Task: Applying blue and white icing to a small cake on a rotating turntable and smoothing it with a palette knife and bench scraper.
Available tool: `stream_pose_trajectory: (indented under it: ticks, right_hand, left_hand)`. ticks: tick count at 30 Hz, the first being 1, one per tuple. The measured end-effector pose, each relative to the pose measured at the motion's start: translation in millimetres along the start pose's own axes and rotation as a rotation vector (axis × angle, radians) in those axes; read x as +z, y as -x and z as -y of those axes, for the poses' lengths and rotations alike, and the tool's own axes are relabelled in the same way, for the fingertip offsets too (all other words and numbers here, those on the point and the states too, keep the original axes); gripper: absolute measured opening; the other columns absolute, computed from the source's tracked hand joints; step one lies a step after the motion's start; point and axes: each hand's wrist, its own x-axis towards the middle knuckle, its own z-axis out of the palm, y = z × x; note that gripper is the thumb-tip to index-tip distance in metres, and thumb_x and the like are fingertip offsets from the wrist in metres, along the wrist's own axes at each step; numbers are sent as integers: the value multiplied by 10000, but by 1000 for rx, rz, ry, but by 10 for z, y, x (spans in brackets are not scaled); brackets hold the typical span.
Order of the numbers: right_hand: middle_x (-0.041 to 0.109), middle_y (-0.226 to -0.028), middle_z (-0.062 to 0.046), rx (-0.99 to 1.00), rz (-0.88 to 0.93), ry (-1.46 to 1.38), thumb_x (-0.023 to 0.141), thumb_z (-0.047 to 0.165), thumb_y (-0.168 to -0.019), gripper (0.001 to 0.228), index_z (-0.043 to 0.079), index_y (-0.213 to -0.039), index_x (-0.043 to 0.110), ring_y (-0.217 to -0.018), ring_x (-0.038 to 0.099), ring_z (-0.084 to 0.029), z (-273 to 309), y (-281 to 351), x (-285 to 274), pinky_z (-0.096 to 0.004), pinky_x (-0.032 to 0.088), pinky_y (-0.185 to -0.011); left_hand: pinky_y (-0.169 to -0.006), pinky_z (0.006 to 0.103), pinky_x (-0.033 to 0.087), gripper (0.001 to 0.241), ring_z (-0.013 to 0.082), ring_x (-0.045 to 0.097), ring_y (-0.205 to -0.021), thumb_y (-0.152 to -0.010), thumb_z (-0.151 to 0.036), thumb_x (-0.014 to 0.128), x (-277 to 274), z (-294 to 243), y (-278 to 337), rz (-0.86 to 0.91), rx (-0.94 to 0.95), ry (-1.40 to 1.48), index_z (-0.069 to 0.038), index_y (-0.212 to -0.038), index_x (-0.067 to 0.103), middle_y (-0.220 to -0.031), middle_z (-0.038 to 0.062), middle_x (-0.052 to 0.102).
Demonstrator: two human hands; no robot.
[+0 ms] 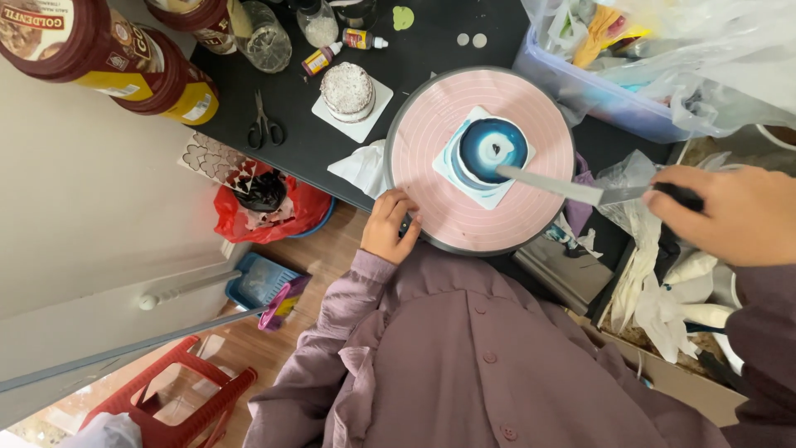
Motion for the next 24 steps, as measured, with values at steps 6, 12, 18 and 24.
stream_pose_trajectory:
  ticks: [6, 12, 18, 24]
  right_hand:
    - [697, -695, -103, -6, -354, -6, 607, 500, -1017, 366, 192, -1146, 755, -645, 702, -305, 468, 232, -233, -400, 536, -599]
    - [706, -742, -72, -125, -398, 76, 625, 477, -987, 332, 203, -1121, 756, -587, 667, -287, 551, 199, -38, -391, 481, -522]
    - [714, -796, -78, -143, -419, 57, 643, 466, -959, 342, 184, -1116, 756, -614, 662, -304, 621, 219, -160, -411, 468, -520]
    - [693, -752, -61, -172, -413, 55, 651, 465, -1001, 315, 203, -1145, 750, -623, 669, -273, 510, 132, 20, -376, 469, -530]
  left_hand:
    - [-1056, 454, 462, 214, 419, 543, -1298, -895, -137, 694, 2, -9, -187, -67, 12, -124, -5, -1059, 656, -1214, 176, 631]
    - [-914, 430, 510, 190, 337, 615, -1020, -870, -137, 670, -25, -246, -159, 185, 115, 64, -10, -1012, 673, -1016, 144, 667]
    - [-880, 407, 517, 121, 313, 626, -967, -908, -139, 664, -16, -241, -97, 313, 182, 135, -30, -957, 680, -935, 101, 692]
    - [-908, 430, 508, 155, 332, 636, -1026, -891, -147, 667, -132, -50, -233, 179, 68, 21, -33, -993, 685, -981, 120, 689]
